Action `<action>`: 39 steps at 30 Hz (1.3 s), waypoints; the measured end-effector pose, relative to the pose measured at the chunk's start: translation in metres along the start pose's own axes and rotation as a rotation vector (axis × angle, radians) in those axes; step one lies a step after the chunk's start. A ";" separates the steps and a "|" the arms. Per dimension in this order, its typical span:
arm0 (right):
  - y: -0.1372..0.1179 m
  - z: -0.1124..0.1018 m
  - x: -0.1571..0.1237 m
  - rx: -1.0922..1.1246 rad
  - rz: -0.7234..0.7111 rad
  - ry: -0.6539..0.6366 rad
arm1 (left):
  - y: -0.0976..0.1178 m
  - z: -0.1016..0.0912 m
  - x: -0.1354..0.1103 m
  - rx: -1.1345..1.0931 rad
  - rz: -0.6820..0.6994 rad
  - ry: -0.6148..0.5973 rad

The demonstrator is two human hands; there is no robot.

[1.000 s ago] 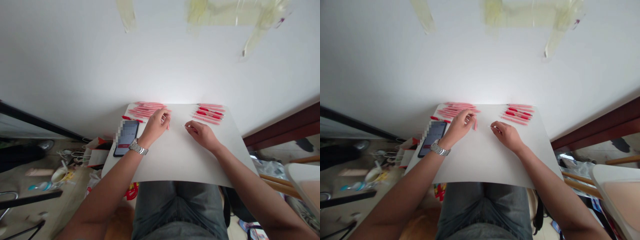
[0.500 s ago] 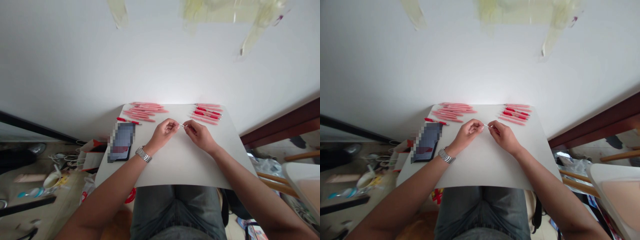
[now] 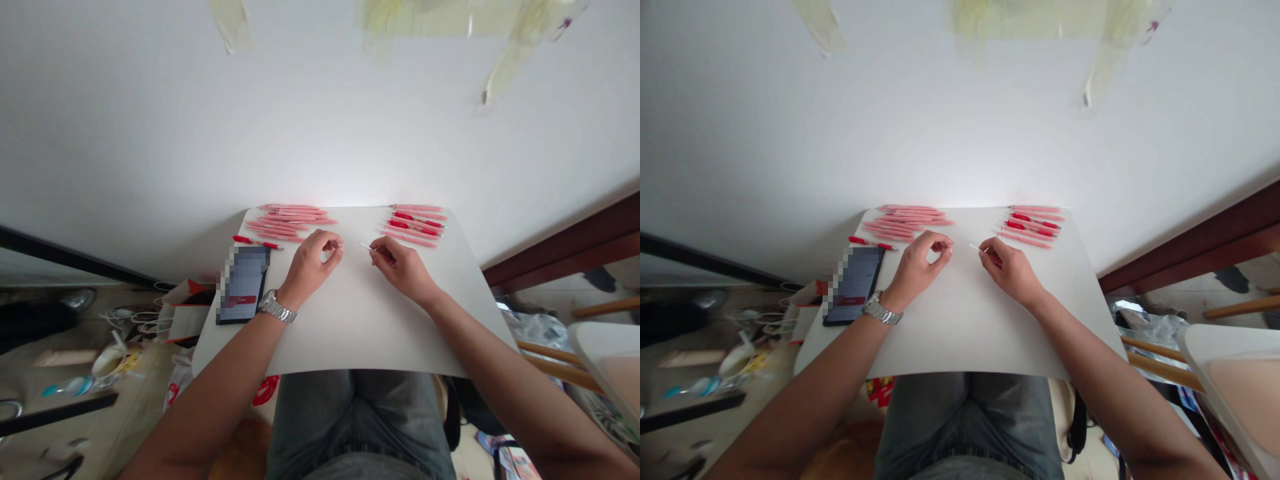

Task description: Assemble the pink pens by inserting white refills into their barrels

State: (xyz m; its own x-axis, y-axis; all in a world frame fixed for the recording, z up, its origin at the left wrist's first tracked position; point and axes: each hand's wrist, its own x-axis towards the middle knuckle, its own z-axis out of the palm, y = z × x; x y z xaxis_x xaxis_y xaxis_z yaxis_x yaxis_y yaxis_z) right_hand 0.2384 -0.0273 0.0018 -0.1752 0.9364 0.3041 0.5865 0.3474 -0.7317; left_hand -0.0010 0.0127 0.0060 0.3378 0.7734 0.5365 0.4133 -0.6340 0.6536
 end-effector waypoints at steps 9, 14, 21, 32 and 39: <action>-0.005 0.003 -0.003 0.031 -0.076 -0.026 | 0.009 0.020 -0.010 -0.383 -0.202 -0.110; -0.009 0.003 -0.004 0.055 -0.104 -0.048 | 0.015 0.023 -0.013 -0.461 -0.241 -0.094; -0.010 0.005 -0.005 0.026 -0.114 -0.063 | 0.021 0.021 -0.012 -0.465 -0.257 -0.050; -0.005 -0.006 -0.001 -0.064 -0.055 -0.044 | 0.010 0.006 -0.004 -0.472 -0.279 0.157; -0.003 0.000 -0.003 -0.039 -0.069 -0.058 | 0.010 0.005 -0.002 -0.477 -0.308 0.116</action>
State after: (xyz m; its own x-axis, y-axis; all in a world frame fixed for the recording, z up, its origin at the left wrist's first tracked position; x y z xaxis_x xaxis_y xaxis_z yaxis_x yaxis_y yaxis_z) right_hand 0.2371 -0.0310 0.0028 -0.2612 0.9119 0.3164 0.6013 0.4102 -0.6857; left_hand 0.0064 0.0054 0.0089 0.1564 0.9341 0.3209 0.0418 -0.3309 0.9427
